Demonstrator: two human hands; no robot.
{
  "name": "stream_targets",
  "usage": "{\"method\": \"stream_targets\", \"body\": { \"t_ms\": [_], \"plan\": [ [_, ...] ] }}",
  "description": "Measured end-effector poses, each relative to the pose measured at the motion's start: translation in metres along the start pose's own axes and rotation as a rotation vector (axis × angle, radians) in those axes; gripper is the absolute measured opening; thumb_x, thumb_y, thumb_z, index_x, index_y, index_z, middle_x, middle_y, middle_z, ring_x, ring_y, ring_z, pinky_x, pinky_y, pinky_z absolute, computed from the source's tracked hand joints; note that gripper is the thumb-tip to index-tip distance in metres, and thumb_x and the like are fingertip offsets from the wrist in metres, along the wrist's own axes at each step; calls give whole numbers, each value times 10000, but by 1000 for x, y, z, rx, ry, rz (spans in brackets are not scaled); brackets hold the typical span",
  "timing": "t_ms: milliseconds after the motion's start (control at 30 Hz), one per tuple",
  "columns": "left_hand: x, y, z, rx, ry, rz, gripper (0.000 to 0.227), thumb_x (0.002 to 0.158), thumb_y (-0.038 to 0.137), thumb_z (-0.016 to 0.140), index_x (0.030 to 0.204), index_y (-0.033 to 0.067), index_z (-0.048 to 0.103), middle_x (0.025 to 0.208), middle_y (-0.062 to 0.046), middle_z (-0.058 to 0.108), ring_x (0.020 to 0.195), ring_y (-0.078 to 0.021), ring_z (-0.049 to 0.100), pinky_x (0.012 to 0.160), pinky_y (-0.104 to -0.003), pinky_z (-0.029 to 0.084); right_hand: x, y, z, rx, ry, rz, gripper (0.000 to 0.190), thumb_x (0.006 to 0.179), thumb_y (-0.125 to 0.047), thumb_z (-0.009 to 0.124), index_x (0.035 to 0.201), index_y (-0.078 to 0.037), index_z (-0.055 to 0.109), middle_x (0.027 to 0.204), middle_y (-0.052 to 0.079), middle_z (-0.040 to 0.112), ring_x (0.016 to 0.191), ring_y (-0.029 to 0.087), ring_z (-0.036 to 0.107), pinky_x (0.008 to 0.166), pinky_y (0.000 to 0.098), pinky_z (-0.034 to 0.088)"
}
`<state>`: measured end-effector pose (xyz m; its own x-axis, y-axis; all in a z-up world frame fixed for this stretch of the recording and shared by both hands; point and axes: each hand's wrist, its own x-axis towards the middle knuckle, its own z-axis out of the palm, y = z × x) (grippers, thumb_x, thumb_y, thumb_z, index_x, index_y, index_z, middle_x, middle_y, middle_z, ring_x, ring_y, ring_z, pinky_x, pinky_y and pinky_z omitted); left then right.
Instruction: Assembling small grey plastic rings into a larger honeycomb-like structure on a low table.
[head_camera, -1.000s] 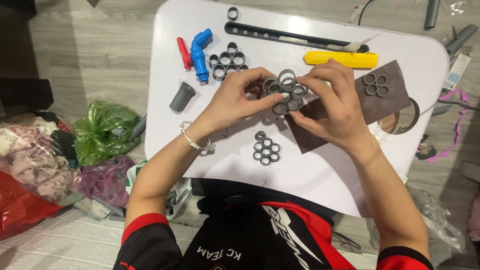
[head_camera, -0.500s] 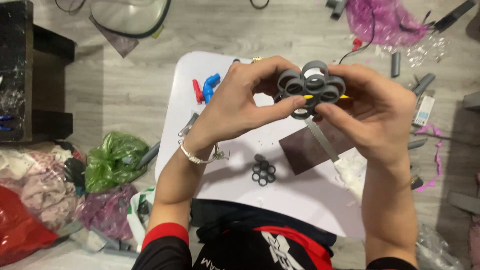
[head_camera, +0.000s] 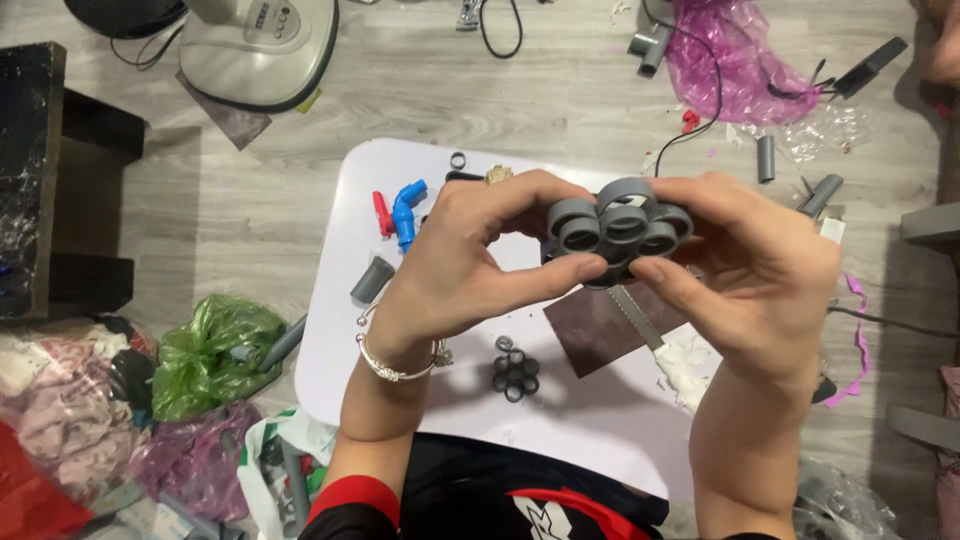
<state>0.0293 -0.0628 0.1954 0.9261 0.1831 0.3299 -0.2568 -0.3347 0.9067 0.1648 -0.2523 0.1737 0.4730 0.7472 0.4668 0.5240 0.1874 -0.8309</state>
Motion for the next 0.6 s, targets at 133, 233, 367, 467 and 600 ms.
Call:
{"method": "stream_targets", "body": {
  "t_ms": [133,233,367,467,600],
  "plan": [
    [5,-4,1,-17,19,-34,251,940,119,803,1136,13,686,926,-26,706,806,-99,616,756,-226,577,3,3,-1,4,6,52,450,916,-15,733,1299,176,592,1064,250,673,912,260,672,690,243,619],
    [6,-7,1,-21,15,-41,249,945,126,795,1136,14,681,936,-29,709,814,-105,624,768,-228,583,3,4,1,-10,22,50,443,925,-18,732,1297,179,593,1055,250,666,912,259,660,669,239,608],
    [6,-6,0,7,32,-39,225,953,130,772,1125,28,669,924,-23,696,813,-114,620,786,-233,590,2,5,5,-20,50,70,446,940,7,739,1325,179,592,1048,231,640,926,247,620,701,245,561],
    [7,-15,-6,82,26,-12,207,974,116,756,1123,5,664,1002,-47,717,861,-125,667,810,-237,610,-2,5,4,-205,80,-57,432,1068,12,674,1440,172,523,1288,348,656,1169,384,710,1000,388,674],
    [2,-39,-13,66,12,-116,180,976,130,758,1094,37,661,945,-11,693,821,-81,627,775,-202,589,-23,10,-7,-188,195,-223,368,1099,60,584,1400,250,492,1290,419,617,1182,476,722,1104,450,630]
  ]
}}
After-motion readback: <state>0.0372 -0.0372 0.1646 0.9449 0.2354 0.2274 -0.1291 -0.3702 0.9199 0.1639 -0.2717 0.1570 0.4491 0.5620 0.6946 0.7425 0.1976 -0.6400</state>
